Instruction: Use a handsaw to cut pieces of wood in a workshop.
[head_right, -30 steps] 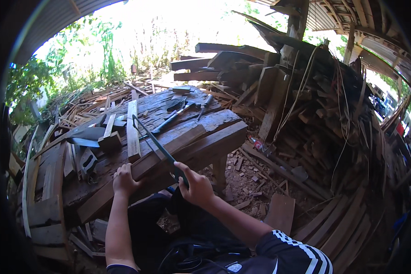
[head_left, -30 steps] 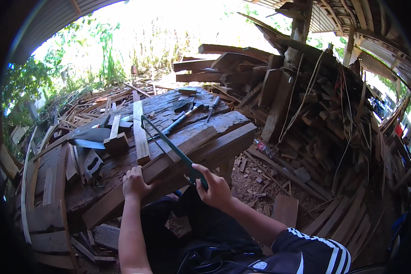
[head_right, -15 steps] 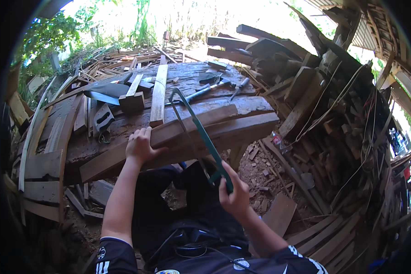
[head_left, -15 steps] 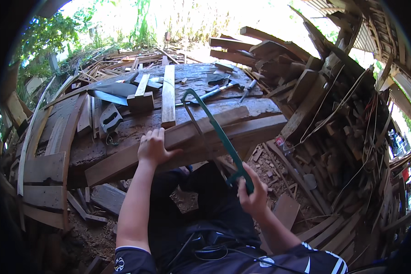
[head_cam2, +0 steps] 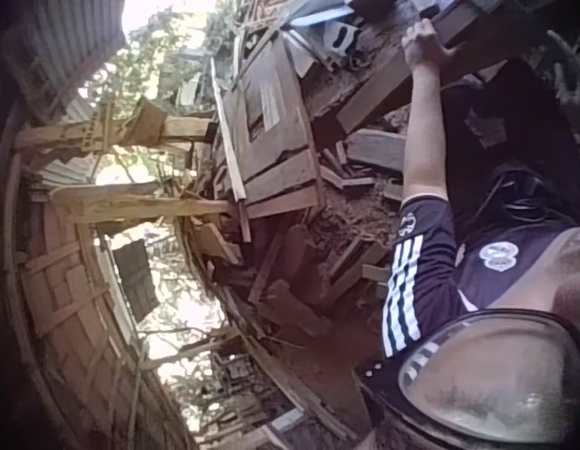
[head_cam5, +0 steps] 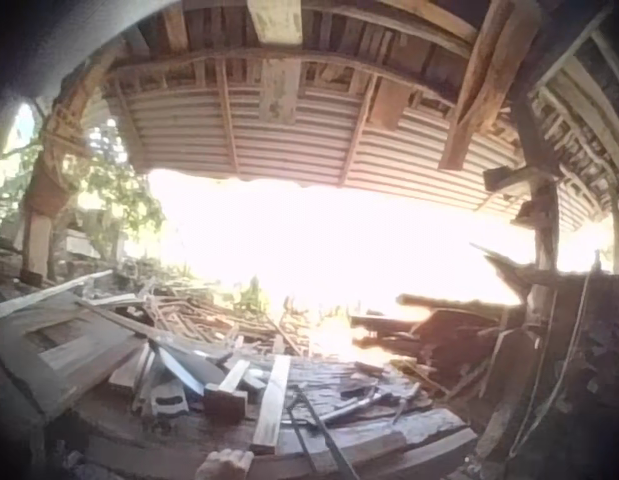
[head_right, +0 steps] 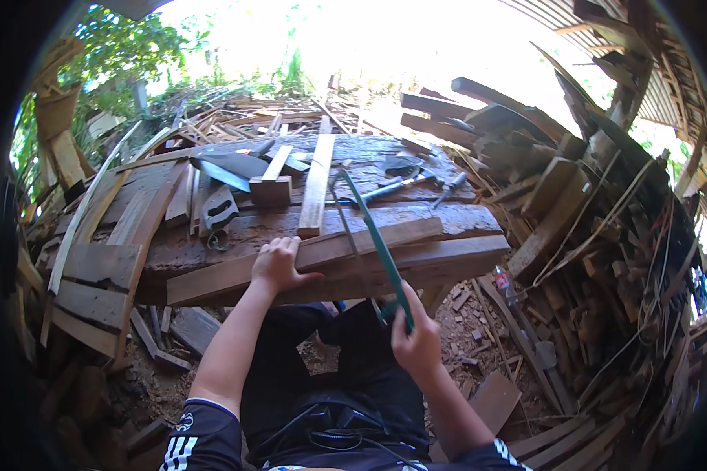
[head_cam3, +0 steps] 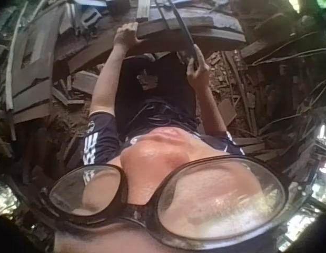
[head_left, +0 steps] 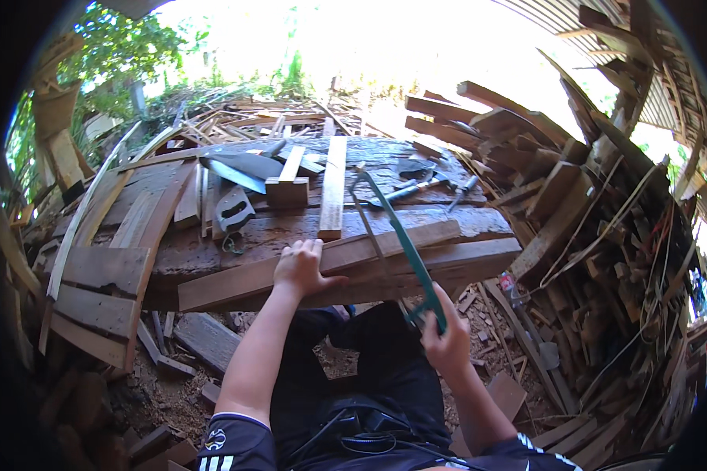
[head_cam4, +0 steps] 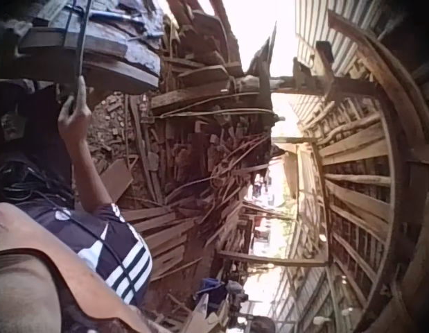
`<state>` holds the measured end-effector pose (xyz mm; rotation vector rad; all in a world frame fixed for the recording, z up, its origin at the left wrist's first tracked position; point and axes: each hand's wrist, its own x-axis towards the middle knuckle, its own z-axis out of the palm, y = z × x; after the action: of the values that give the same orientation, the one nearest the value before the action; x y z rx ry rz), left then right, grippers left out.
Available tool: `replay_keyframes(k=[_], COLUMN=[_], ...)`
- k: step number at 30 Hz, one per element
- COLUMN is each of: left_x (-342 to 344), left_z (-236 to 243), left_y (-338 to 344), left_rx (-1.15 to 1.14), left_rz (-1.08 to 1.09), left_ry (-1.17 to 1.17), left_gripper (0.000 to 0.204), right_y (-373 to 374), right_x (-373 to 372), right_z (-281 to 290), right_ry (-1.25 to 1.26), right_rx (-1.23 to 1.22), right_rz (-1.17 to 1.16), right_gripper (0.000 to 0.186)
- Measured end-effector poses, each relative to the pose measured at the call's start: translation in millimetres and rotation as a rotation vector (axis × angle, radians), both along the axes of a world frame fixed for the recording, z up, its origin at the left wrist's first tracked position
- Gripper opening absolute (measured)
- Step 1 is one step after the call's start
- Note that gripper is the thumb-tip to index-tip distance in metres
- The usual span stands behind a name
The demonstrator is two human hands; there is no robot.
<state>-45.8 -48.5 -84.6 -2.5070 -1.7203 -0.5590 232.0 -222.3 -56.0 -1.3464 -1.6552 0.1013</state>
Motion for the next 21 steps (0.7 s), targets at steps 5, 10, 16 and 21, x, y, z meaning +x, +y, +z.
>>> replay_keyframes(k=[5,10,16,21], left_x=[10,7,9,3], left_z=[-7,-6,-7,-12], left_y=[3,2,-1,-1], left_rx=[0.131,0.151,0.105,0.093], left_rz=[-0.048,-0.029,-0.051,-0.083], left_ry=[-0.004,0.005,-0.024,-0.018], left_gripper=[0.09,0.084,0.082,0.082], right_y=[-61,7,74,9], right_x=[20,-6,-25,-14], right_z=[-17,-3,-7,-12], right_ry=[0.11,-0.091,-0.041,0.1], right_rx=[-0.11,0.093,0.081,-0.028], right_rz=[0.019,0.015,0.059,0.075], right_gripper=[0.05,0.052,0.054,0.053])
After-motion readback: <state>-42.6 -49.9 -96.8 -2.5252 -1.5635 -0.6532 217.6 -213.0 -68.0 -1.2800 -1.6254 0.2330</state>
